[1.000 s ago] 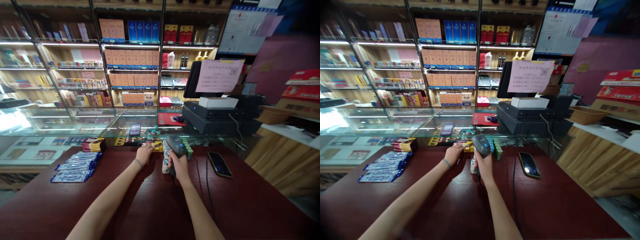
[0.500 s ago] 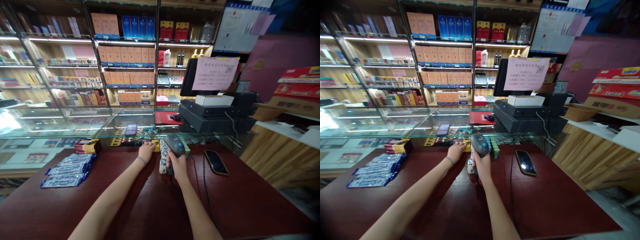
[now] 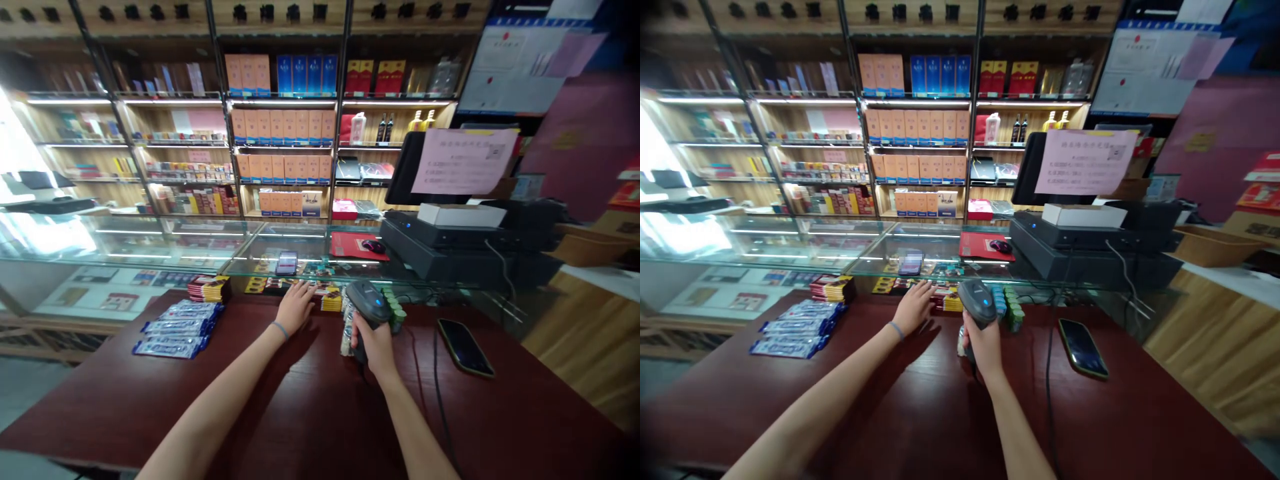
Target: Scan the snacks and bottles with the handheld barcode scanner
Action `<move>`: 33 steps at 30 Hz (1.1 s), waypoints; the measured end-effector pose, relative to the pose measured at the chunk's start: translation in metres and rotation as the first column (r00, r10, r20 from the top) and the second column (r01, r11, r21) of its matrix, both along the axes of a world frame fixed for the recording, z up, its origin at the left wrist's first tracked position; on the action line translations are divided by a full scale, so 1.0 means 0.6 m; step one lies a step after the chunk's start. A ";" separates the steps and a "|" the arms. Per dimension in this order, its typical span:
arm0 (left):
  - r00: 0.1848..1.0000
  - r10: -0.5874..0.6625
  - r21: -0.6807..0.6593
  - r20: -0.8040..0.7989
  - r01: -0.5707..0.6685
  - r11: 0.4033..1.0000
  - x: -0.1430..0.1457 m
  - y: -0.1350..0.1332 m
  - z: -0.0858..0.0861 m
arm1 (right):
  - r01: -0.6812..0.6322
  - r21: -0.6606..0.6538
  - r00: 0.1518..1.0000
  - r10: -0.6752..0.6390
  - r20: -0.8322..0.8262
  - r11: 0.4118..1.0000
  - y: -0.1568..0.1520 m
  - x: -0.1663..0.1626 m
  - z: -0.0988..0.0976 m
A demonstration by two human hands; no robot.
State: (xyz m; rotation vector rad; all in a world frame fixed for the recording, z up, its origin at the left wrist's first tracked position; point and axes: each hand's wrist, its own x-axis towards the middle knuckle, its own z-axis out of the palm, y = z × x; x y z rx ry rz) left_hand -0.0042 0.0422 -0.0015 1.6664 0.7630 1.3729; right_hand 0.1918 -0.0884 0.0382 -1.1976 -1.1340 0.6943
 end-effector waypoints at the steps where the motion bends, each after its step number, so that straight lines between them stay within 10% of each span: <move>1: 0.999 0.032 0.015 0.006 -0.032 0.999 -0.021 -0.002 0.007 | -0.021 -0.007 1.000 0.021 -0.013 1.000 0.000 -0.004 0.000; 9: 0.930 0.368 0.039 -0.008 -0.368 0.929 -0.230 0.004 0.044 | -0.108 -0.007 0.992 0.108 0.072 0.994 0.002 -0.049 -0.005; 17: 0.757 0.578 0.220 -0.305 -0.534 0.816 -0.402 0.029 0.016 | -0.146 -0.079 0.975 0.157 0.158 0.986 0.005 -0.112 -0.034; 33: 0.429 0.638 0.451 -0.640 -0.463 0.763 -0.460 0.038 -0.008 | -0.197 -0.115 0.911 0.225 0.345 0.974 0.011 -0.142 -0.061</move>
